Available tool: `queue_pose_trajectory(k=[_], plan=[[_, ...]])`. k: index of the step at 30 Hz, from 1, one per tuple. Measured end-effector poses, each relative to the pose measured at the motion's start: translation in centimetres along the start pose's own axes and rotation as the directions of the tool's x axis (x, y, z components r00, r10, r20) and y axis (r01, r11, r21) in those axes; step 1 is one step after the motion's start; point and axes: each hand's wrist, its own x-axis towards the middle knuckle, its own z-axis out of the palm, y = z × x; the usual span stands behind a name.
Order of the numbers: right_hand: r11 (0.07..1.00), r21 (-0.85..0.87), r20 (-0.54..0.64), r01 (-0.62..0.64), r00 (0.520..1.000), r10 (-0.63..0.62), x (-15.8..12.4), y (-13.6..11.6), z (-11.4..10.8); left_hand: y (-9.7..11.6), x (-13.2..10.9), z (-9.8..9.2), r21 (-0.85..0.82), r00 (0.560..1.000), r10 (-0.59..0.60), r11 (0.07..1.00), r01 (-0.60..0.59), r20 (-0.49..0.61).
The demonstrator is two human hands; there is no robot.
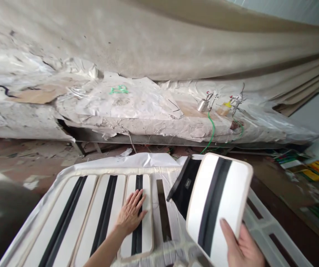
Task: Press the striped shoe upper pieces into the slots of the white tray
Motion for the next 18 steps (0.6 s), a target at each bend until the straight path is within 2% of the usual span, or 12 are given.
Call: queue_pose_trajectory(k=[3, 6, 8, 10, 14, 18], plan=[[0.969, -0.138, 0.084, 0.206, 0.977, -0.195, 0.2, 1.6, 5.3, 0.1, 0.0, 0.0, -0.002, 1.0, -0.007, 1.0, 0.007, 0.028], [0.925, -0.232, 0.26, 0.299, 0.936, -0.237, 0.3, 4.6, 8.0, 0.2, 0.1, -0.1, 0.018, 0.999, -0.011, 1.0, 0.011, 0.035], [0.927, -0.25, 0.379, 0.278, 0.909, -0.17, 0.8, 6.5, 9.0, 0.3, 0.2, -0.2, 0.033, 0.999, -0.008, 0.999, 0.006, 0.035], [0.944, -0.232, 0.443, 0.233, 0.889, -0.111, 2.1, 7.5, 9.9, 0.5, 0.4, -0.2, 0.04, 1.0, -0.015, 0.999, 0.013, 0.027], [0.987, -0.1, 0.477, 0.124, 0.877, -0.062, 6.2, 7.6, 12.0, 1.1, 1.3, 0.1, 0.018, 0.998, -0.058, 0.998, 0.057, 0.023], [0.999, -0.005, 0.583, 0.041, 0.812, -0.03, 9.6, 7.9, 14.0, 1.5, 2.0, 0.6, -0.016, 0.996, -0.076, 0.997, 0.077, 0.048]])
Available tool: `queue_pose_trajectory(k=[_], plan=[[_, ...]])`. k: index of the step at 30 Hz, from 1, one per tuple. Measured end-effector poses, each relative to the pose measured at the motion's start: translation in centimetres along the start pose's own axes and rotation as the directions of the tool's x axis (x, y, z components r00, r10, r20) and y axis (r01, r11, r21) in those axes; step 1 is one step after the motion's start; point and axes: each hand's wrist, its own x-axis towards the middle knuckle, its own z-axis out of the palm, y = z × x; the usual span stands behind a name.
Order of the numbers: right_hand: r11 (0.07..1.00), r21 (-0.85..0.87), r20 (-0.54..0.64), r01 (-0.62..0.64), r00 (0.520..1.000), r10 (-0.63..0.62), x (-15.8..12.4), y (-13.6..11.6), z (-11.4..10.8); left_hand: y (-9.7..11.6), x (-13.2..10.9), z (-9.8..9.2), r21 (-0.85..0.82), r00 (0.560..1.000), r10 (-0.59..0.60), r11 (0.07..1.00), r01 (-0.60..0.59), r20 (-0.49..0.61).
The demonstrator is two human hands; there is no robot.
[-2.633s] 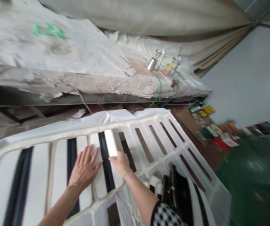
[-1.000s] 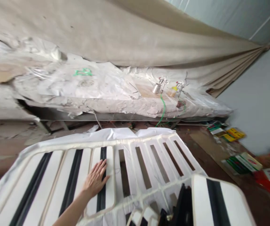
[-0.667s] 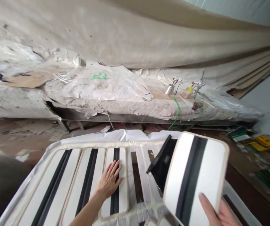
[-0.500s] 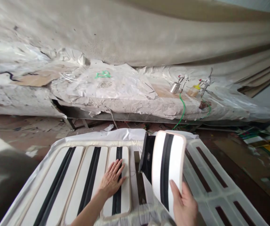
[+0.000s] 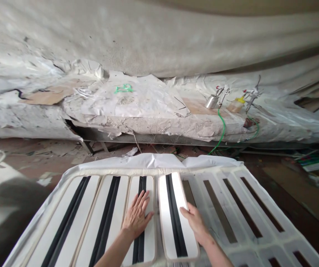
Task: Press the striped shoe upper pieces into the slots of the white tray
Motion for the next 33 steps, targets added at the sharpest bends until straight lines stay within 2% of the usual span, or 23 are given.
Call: queue_pose_trajectory(k=[7, 10, 13, 16, 20, 24, 30, 33], plan=[[0.988, 0.139, 0.134, -0.065, 0.99, 0.046, 0.9, 2.6, 0.5, 0.8, 0.7, 0.9, 0.025, 0.995, -0.095, 0.995, 0.095, -0.035], [0.989, 0.131, 0.132, -0.066, 0.99, 0.049, 1.5, 3.3, 0.7, 1.1, 1.0, 1.1, 0.028, 0.994, -0.103, 0.994, 0.104, -0.044], [0.995, 0.091, 0.097, -0.05, 0.994, 0.042, 2.3, 3.5, 0.9, 1.2, 1.1, 1.0, 0.039, 0.997, -0.073, 0.997, 0.074, -0.035], [0.997, 0.065, 0.111, -0.032, 0.993, 0.025, 3.0, 3.4, 1.0, 1.2, 1.2, 0.8, 0.056, 0.999, -0.037, 0.998, 0.037, -0.016], [0.999, 0.029, 0.154, -0.018, 0.988, 0.014, 3.2, 3.3, 1.0, 1.4, 1.9, 1.2, 0.026, 0.995, 0.085, 0.996, -0.086, 0.048], [0.991, -0.126, 0.102, -0.044, 0.993, 0.057, 3.3, 3.1, 0.9, 2.4, 2.6, 2.4, -0.047, 0.991, 0.123, 0.992, -0.12, 0.061], [0.899, -0.429, 0.035, -0.081, 0.994, 0.106, 3.7, 2.9, 1.0, 4.8, 2.5, 3.2, -0.155, 0.993, -0.002, 0.988, 0.021, 0.12], [0.834, -0.546, 0.025, -0.077, 0.994, 0.108, 3.7, 2.8, 1.3, 5.4, 2.5, 3.2, -0.201, 0.984, 0.03, 0.98, 0.007, 0.177]])
